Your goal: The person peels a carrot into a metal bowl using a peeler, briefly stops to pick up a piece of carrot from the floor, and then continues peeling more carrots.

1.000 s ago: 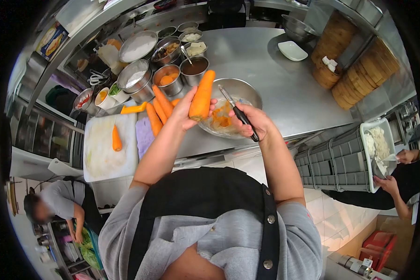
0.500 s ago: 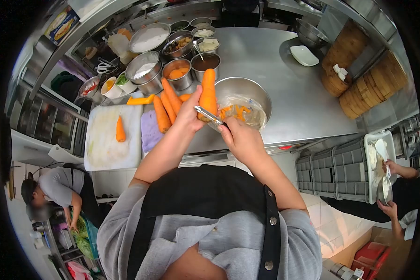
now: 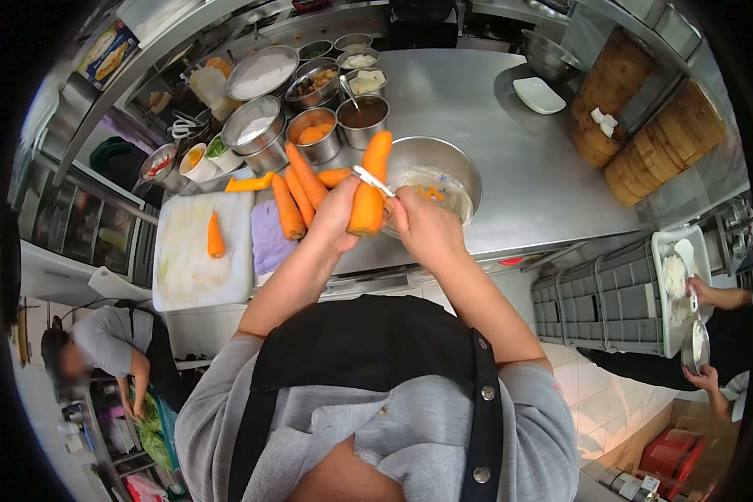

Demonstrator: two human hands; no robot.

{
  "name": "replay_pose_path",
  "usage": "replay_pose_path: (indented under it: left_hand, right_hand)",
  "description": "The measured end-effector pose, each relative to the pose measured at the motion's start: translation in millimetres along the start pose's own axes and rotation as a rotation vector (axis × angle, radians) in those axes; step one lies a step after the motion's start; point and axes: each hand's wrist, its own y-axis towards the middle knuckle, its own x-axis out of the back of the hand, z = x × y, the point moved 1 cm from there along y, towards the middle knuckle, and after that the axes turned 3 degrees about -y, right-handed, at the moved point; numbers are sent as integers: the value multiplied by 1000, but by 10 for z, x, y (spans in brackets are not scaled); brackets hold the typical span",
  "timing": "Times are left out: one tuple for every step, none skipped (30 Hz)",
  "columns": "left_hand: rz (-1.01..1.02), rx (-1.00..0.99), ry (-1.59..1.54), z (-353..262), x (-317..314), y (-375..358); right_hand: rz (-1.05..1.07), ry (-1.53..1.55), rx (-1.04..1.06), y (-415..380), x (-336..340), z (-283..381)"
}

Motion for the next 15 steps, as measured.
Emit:
replay_pose_path:
  left_hand:
    - [26,2,33,18,-21,-58]
    - [47,3,63,67,-43,-168]
    - [67,4,96,86,-67,-272]
    - [50,15,75,88,-61,-327]
    - [35,26,52,93,-59,-369]
    - [21,37,29,99,-65,-411]
    - [10,39,49,90,-64,-461]
    - [-1,42,66,74,-52,-521]
    - [-15,42,82,77,-49,-586]
    - [24,42,94,107,-57,-668]
    - [60,41,109,137,-60,-757]
    - [97,39,128,129,-72,-808]
    - [79,51,115,95,-114,-839]
    - [84,28,91,86,-84,-799]
    - [90,1,61,83,-43,-692]
  right_hand:
    - [-3,12,-21,47,-12,-50]
    - [-2,26,-39,103,-19,-119]
    - [-1,41,-58,148,-41,-154]
    - [4,23,-52,171,-75,-154]
    - [9,3,-46,185,-100,-152]
    - [13,-20,-41,199,-120,-155]
    - [6,-8,-52,215,-153,-158]
    - [0,3,-62,231,-194,-155]
    - [-3,14,-70,251,-214,-155]
    - [4,1,-105,292,-187,-211]
    - [11,-9,-140,352,-130,-313]
    - [14,-17,-175,401,-74,-360]
    - [27,-3,-206,407,-44,-379]
    - [-3,50,-220,393,-29,-368]
    - [-30,97,-229,375,3,-349]
